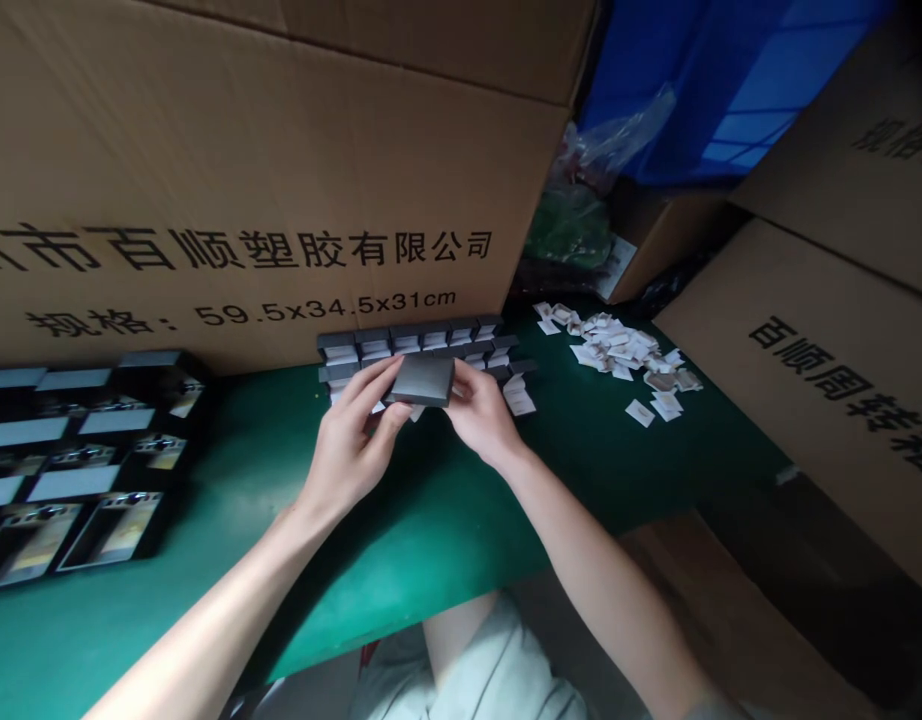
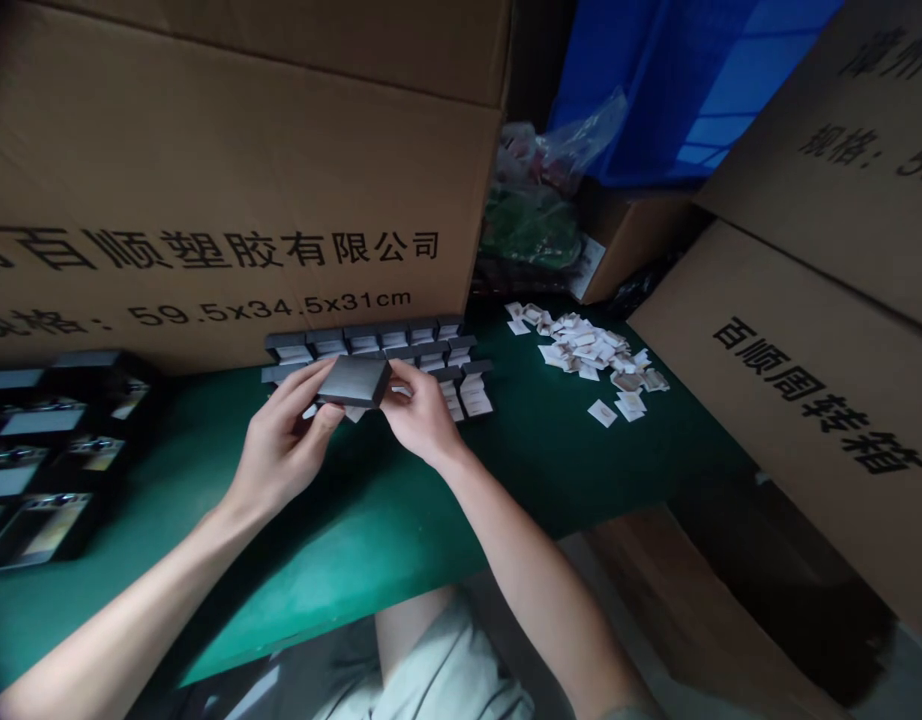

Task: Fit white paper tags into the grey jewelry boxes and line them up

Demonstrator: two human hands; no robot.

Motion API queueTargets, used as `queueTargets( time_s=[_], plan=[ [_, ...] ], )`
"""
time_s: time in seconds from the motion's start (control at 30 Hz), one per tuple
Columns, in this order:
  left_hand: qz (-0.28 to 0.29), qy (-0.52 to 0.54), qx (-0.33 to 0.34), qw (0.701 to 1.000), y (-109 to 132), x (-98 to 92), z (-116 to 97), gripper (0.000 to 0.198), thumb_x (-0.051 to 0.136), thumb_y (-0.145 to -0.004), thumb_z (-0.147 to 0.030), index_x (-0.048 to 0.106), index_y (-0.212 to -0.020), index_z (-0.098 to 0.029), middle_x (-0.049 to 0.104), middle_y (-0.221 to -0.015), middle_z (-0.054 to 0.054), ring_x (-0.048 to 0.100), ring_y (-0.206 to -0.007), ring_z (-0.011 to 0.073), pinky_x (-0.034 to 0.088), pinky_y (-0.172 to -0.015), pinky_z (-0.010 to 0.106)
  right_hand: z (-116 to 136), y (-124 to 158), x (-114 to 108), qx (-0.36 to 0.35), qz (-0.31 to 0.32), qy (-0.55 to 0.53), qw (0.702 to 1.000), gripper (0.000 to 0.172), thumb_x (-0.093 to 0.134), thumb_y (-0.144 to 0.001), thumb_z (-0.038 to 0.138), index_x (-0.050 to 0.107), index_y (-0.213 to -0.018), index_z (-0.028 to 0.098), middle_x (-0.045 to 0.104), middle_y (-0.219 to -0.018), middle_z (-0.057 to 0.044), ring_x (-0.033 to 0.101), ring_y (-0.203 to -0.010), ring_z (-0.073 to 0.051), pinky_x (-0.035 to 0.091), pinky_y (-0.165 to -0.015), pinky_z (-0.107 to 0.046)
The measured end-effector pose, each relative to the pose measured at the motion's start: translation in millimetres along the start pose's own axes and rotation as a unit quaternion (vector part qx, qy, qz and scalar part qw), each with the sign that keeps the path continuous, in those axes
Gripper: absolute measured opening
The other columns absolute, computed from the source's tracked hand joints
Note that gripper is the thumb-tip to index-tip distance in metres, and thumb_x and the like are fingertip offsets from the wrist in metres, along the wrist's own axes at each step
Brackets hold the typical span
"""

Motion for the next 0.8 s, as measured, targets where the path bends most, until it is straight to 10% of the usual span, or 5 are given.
queueTargets(
  time_s=[0.27, 0.57, 0.8],
  plan=[
    [-0.010, 0.010, -0.004, 1.000, 2, 0.2, 2, 0.046, 0.060, -0.102, -0.036, 0.063, -0.145, -0.020, 0.060, -0.149, 0.013, 0.061, -0.133, 0.0269, 0.059, -0.086, 0.024, -4, 0, 1, 0.003, 0.010, -0.002, 1.000, 0.012, 0.076, -0.079, 0.029, 0.072, -0.088, 0.021, 0.073, -0.087, -0.001, 0.067, -0.078, -0.016, 0.059, -0.076, -0.031],
    [-0.015, 0.064, -0.032, 0.997, -1, 0.4, 11, 0.048, 0.060, -0.101, -0.046, 0.066, -0.141, -0.020, 0.065, -0.144, 0.013, 0.062, -0.131, 0.0290, 0.050, -0.111, 0.038, -7, -1, -2, 0.013, -0.056, -0.029, 0.998, 0.031, 0.087, -0.069, 0.044, 0.068, -0.075, 0.021, 0.071, -0.078, -0.001, 0.068, -0.080, -0.019, 0.059, -0.079, -0.034],
    [-0.001, 0.140, -0.141, 0.980, 1, 4.1, 25, 0.063, 0.061, -0.094, -0.063, 0.069, -0.133, -0.015, 0.075, -0.119, 0.012, 0.069, -0.093, 0.0231, 0.059, -0.081, 0.031, -7, 0, -3, 0.036, -0.052, -0.008, 0.998, 0.032, 0.085, -0.071, 0.048, 0.069, -0.078, 0.021, 0.069, -0.076, 0.000, 0.063, -0.075, -0.017, 0.054, -0.072, -0.031]
  ],
)
Point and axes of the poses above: each hand's wrist, its own y-axis away from the middle knuckle, its own x-axis out of the palm, z = x × y, the point moved 6 cm from there along -y, towards the middle knuckle
